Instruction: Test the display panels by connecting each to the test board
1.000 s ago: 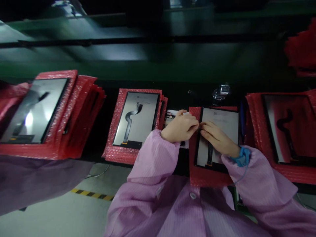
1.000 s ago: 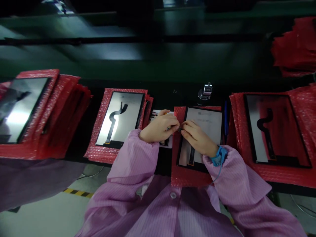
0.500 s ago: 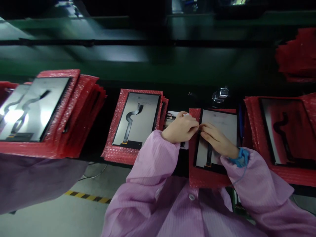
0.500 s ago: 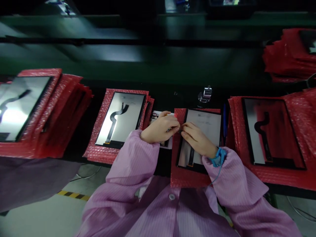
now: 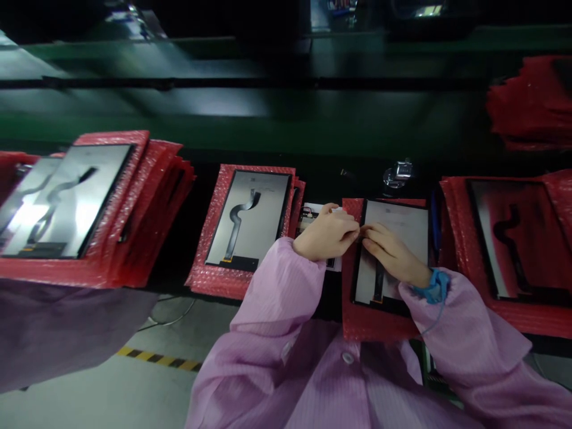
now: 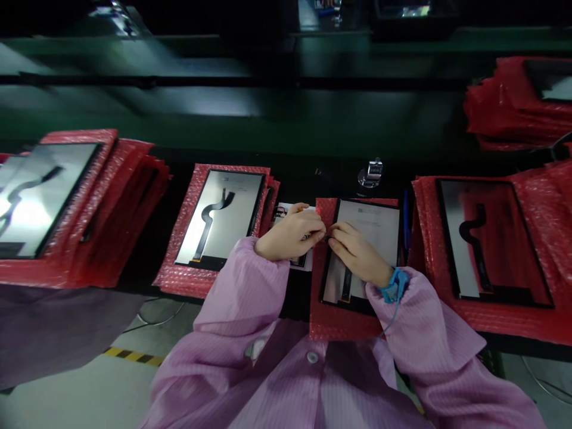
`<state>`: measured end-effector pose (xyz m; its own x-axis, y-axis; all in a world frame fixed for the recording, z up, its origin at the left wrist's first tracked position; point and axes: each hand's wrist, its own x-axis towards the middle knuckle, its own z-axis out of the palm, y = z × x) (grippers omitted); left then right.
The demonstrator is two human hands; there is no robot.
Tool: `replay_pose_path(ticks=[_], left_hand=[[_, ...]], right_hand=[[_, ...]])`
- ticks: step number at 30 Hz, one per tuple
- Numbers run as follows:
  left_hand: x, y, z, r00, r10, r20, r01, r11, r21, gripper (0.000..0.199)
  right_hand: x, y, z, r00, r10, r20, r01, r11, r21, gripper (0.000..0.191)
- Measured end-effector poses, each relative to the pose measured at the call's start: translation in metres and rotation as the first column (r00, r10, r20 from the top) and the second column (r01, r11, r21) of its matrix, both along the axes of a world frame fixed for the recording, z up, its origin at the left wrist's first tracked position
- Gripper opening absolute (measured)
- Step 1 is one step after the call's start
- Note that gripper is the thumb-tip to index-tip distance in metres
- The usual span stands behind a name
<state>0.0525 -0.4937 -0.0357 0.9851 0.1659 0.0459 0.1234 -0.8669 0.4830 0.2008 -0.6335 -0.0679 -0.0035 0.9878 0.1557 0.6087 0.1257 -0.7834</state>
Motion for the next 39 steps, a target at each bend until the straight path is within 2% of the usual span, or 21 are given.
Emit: replay_pose_path(ticks=[26,39], left_hand=[[0.001,-0.0018,0.001,1.0,-0.001,-0.008,0.001,1.0,-0.007,0.023],[-0.0006,0.0024,-0.0035,0.998,-0.033,-0.061,0.025,0.992,-0.12,0.013]], right_hand=[[-0.0017,-0.0003,-0.0001,1.0,-0.014,0.022,0.014,1.0,-0.013,0.026],[0.0075,-0.0039,0.0014,0.996,0.079,0.051,-0.076,0.996,-0.056,0.028]])
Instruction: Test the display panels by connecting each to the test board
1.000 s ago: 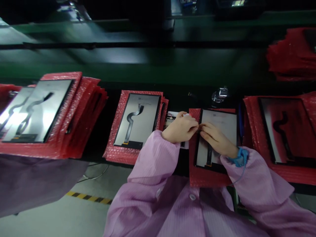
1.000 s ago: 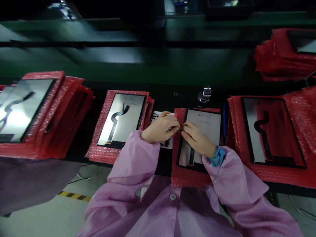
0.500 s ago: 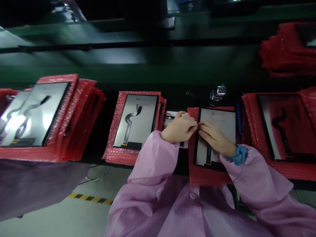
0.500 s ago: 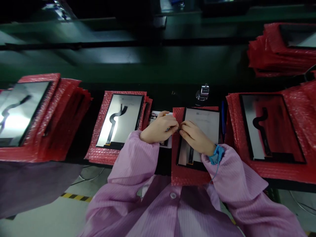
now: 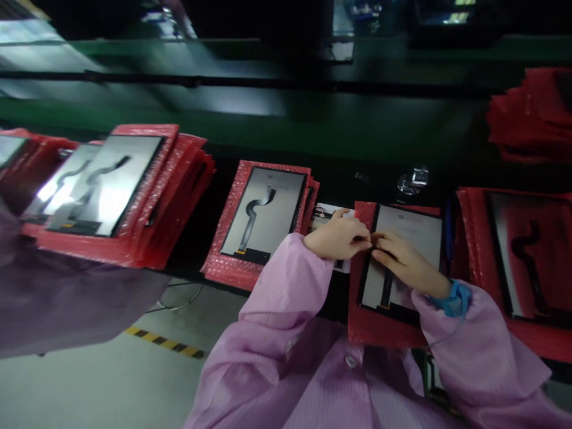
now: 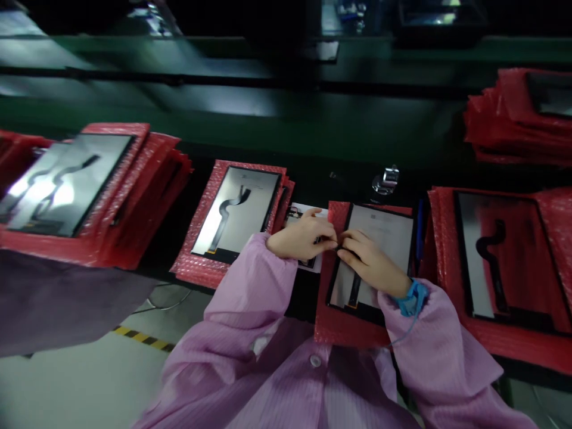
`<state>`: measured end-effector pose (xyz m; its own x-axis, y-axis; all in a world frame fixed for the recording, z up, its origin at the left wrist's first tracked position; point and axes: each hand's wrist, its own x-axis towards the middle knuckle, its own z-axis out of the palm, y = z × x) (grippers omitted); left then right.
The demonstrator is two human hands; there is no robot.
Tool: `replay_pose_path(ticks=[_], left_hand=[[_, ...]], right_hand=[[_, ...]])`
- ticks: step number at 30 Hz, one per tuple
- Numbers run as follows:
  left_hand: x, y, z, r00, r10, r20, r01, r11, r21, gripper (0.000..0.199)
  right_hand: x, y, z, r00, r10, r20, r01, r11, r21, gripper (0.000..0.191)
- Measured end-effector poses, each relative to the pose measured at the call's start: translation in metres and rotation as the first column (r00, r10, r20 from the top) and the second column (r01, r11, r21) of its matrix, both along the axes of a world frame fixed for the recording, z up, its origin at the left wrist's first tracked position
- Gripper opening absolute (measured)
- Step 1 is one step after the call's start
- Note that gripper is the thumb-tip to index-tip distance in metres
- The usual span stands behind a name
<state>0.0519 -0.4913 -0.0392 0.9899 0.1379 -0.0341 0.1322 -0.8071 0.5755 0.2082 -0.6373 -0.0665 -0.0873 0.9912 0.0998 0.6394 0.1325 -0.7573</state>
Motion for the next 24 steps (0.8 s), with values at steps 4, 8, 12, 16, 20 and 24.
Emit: replay_pose_path(ticks=[4,8,12,16,20,24], left_hand=[[0.001,0.002,0.003,1.0,-0.019,-0.002,0.019,0.999,-0.05,0.012],[0.001,0.004,0.003,0.999,-0.031,0.031,0.032,0.998,-0.045,0.015],[0.002,0.002,0.001,0.998,-0.026,0.062,0.027,0.999,-0.021,0.014],[0.005,-0.002,0.0,0.996,0.012,0.09,-0.014,1.0,0.026,0.013],[0.005,-0.004,-0.001,0.991,0.032,0.127,-0.038,0.998,0.043,0.013],[0.004,-0.004,-0.001,0.985,0.08,0.154,-0.085,0.996,0.026,0.012]], right_hand=[[0.002,-0.002,-0.001,1.0,-0.008,0.026,0.008,1.0,-0.016,0.029],[0.004,-0.002,-0.003,0.998,-0.013,0.058,0.014,1.0,-0.014,0.032],[0.006,-0.002,-0.005,0.998,-0.016,0.068,0.018,1.0,-0.022,0.034],[0.003,-0.002,-0.006,0.997,-0.052,0.059,0.054,0.998,-0.039,0.031],[-0.002,-0.002,-0.002,0.996,-0.062,0.06,0.064,0.997,-0.039,0.028],[-0.003,-0.002,0.008,0.996,-0.085,0.035,0.086,0.996,-0.022,0.029]])
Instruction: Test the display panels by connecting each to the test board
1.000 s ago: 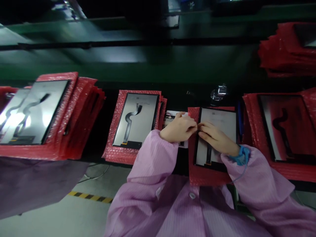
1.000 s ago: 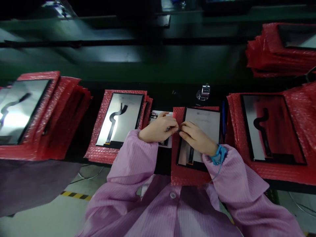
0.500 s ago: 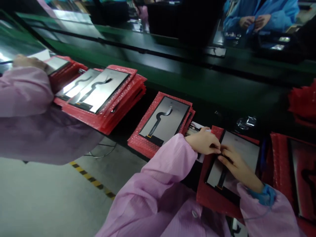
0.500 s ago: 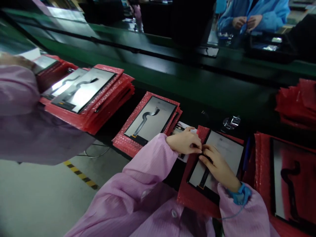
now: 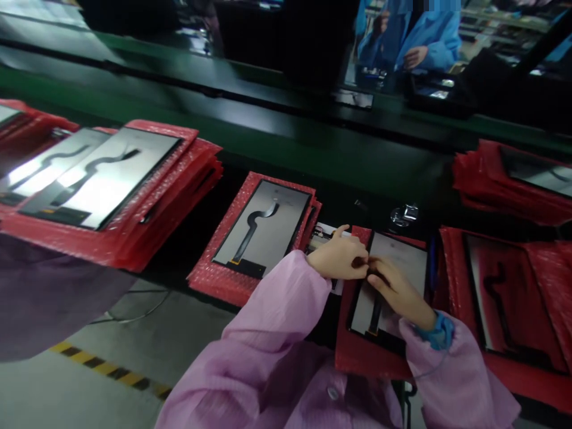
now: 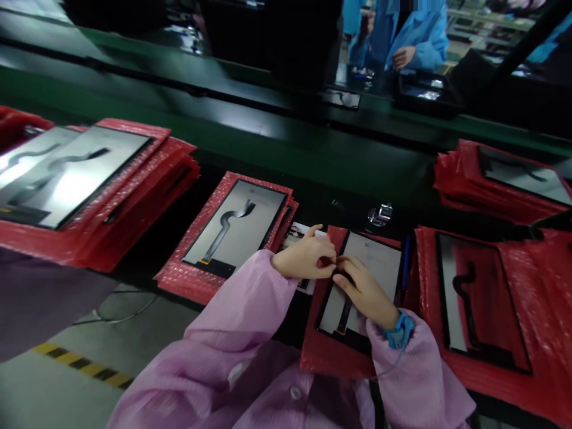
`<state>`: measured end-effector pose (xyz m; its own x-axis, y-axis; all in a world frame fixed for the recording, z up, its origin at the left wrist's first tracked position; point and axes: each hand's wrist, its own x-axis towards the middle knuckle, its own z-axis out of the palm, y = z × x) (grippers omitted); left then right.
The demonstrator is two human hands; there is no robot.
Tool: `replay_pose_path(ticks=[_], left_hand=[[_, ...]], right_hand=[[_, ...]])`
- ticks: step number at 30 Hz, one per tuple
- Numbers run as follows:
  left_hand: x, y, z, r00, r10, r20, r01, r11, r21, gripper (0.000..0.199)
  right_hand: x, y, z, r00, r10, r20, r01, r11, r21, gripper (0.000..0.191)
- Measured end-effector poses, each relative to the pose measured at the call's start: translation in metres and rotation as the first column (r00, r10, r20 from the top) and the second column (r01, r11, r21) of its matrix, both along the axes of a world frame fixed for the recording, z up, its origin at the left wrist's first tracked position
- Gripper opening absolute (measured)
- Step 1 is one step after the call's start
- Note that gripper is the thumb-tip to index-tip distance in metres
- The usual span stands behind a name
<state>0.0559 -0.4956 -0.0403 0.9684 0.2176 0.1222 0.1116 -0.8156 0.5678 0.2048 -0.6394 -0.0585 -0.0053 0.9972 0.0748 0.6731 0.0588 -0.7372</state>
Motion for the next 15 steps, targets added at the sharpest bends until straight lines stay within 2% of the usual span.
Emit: replay_pose_path(ticks=[3,6,9,12,15], left_hand=[[-0.001,0.001,0.0,0.999,0.029,0.015,-0.029,1.0,-0.004,0.013],[-0.003,0.003,0.002,0.996,0.061,0.06,-0.06,0.998,-0.026,0.015],[-0.005,0.004,0.003,0.982,0.11,0.157,-0.103,0.993,-0.048,0.021],[-0.007,0.006,0.004,0.95,0.161,0.268,-0.156,0.987,-0.041,0.025],[-0.009,0.007,0.004,0.92,0.2,0.337,-0.2,0.979,-0.036,0.028]], right_hand=[[-0.001,-0.007,0.014,0.998,-0.066,0.015,0.066,0.998,-0.002,0.028],[-0.002,-0.028,0.039,0.987,-0.141,0.082,0.144,0.989,-0.032,0.028],[0.0,-0.063,0.074,0.98,-0.115,0.161,0.136,0.983,-0.123,0.03],[0.008,-0.099,0.112,0.982,-0.089,0.166,0.123,0.971,-0.204,0.031],[0.024,-0.111,0.146,0.979,-0.177,0.099,0.194,0.96,-0.203,0.025]])
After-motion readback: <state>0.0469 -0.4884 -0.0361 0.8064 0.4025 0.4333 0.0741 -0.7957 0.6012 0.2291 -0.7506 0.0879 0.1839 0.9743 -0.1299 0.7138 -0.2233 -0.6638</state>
